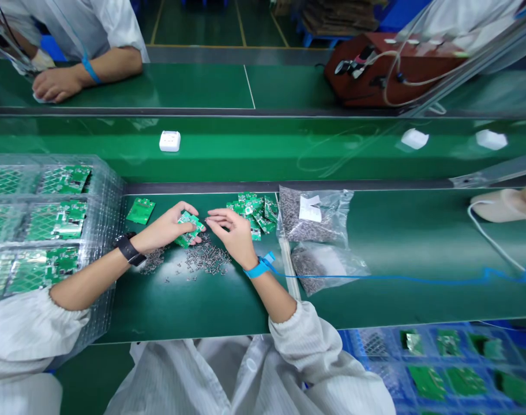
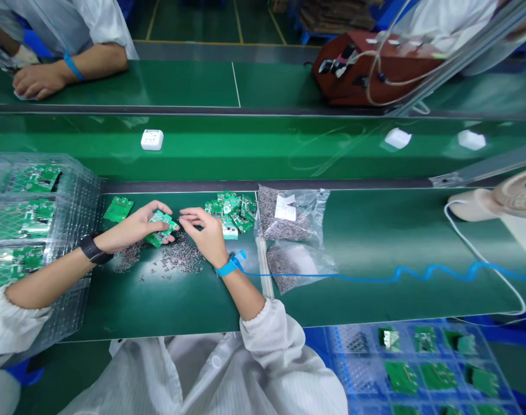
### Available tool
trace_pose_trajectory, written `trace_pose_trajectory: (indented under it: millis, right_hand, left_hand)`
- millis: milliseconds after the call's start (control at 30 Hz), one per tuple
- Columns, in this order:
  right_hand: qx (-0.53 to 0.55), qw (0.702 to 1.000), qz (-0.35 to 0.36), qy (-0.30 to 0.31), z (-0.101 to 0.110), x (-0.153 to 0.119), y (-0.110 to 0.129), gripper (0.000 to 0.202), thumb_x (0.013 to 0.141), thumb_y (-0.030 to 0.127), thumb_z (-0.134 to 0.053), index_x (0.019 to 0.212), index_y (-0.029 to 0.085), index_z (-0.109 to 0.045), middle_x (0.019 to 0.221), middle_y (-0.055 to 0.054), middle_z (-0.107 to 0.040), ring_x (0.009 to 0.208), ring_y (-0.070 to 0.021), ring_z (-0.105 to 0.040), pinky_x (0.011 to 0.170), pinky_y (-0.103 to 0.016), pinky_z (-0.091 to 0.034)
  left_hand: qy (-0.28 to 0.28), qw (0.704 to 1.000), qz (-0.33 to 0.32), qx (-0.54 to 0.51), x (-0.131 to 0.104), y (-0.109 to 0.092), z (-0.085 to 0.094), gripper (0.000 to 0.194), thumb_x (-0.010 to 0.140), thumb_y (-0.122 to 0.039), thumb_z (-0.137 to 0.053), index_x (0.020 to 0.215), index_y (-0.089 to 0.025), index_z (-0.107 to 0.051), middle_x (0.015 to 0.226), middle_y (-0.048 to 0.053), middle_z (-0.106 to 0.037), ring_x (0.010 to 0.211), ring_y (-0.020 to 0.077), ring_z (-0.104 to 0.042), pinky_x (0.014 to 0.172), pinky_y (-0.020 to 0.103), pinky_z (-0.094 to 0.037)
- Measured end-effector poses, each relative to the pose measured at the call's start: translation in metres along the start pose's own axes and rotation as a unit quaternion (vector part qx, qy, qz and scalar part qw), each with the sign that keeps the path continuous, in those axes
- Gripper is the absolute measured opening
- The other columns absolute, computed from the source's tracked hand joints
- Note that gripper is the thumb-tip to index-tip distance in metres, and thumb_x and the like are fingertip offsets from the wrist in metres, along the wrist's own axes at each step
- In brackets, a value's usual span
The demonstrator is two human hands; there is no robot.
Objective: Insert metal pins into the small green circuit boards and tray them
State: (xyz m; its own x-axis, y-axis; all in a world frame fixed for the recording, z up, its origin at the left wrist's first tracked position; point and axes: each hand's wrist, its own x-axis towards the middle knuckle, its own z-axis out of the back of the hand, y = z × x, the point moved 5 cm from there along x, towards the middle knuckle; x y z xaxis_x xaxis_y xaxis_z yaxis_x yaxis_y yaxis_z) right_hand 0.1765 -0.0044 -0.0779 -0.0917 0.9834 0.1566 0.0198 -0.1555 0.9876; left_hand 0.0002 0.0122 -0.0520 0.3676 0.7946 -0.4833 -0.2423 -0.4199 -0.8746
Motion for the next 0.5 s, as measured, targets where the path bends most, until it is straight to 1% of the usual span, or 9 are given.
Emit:
trace_pose_trajectory:
  millis: [100, 200, 267, 333, 500]
  right_hand:
    - [-0.053, 0.997, 0.049, 0.0, 0.001, -0.002, 0.008, 0.011, 0.094, 0.026, -0.07, 0.099, 0.025, -0.08, 0.098, -0.003, -0.08, 0.088, -0.0183, -0.076, 0.082, -0.034, -0.063]
    - [-0.106, 0.987, 0.117, 0.011, 0.0, -0.004, 0.015, 0.014, 0.096, 0.021, -0.067, 0.097, 0.025, -0.08, 0.095, -0.003, -0.08, 0.089, -0.0186, -0.075, 0.081, -0.035, -0.061]
    - [-0.124, 0.98, 0.151, 0.024, -0.002, -0.005, 0.018, 0.016, 0.097, 0.018, -0.066, 0.098, 0.024, -0.08, 0.095, -0.003, -0.079, 0.091, -0.0187, -0.074, 0.082, -0.035, -0.061]
    - [-0.132, 0.976, 0.167, 0.036, -0.003, -0.006, 0.018, 0.016, 0.097, 0.018, -0.065, 0.099, 0.024, -0.08, 0.096, -0.003, -0.079, 0.092, -0.0186, -0.074, 0.084, -0.035, -0.061]
    - [-0.16, 0.971, 0.17, 0.056, -0.005, -0.008, 0.017, 0.017, 0.098, 0.016, -0.064, 0.102, 0.024, -0.078, 0.099, -0.003, -0.079, 0.094, -0.0189, -0.074, 0.085, -0.036, -0.061]
  left_hand:
    - [-0.004, 1.0, 0.014, -0.007, 0.0, -0.001, 0.0, 0.028, 0.086, -0.017, -0.07, 0.106, -0.021, -0.05, 0.09, 0.006, -0.076, 0.077, 0.0239, -0.079, 0.068, 0.033, -0.062]
    - [0.007, 0.999, 0.032, -0.018, -0.001, -0.003, -0.002, 0.024, 0.086, -0.017, -0.071, 0.103, -0.019, -0.054, 0.089, 0.006, -0.076, 0.078, 0.0241, -0.08, 0.067, 0.031, -0.062]
    - [0.014, 0.999, 0.036, -0.028, -0.002, -0.004, -0.003, 0.023, 0.085, -0.019, -0.072, 0.102, -0.018, -0.055, 0.087, 0.005, -0.075, 0.078, 0.0238, -0.08, 0.066, 0.031, -0.062]
    - [0.019, 0.998, 0.037, -0.042, -0.003, -0.004, -0.003, 0.022, 0.086, -0.019, -0.072, 0.102, -0.018, -0.056, 0.085, 0.005, -0.075, 0.078, 0.0231, -0.079, 0.065, 0.03, -0.062]
    - [0.02, 0.998, 0.025, -0.049, -0.004, -0.004, -0.003, 0.019, 0.087, -0.017, -0.069, 0.102, -0.017, -0.057, 0.078, 0.004, -0.073, 0.071, 0.0191, -0.076, 0.062, 0.027, -0.058]
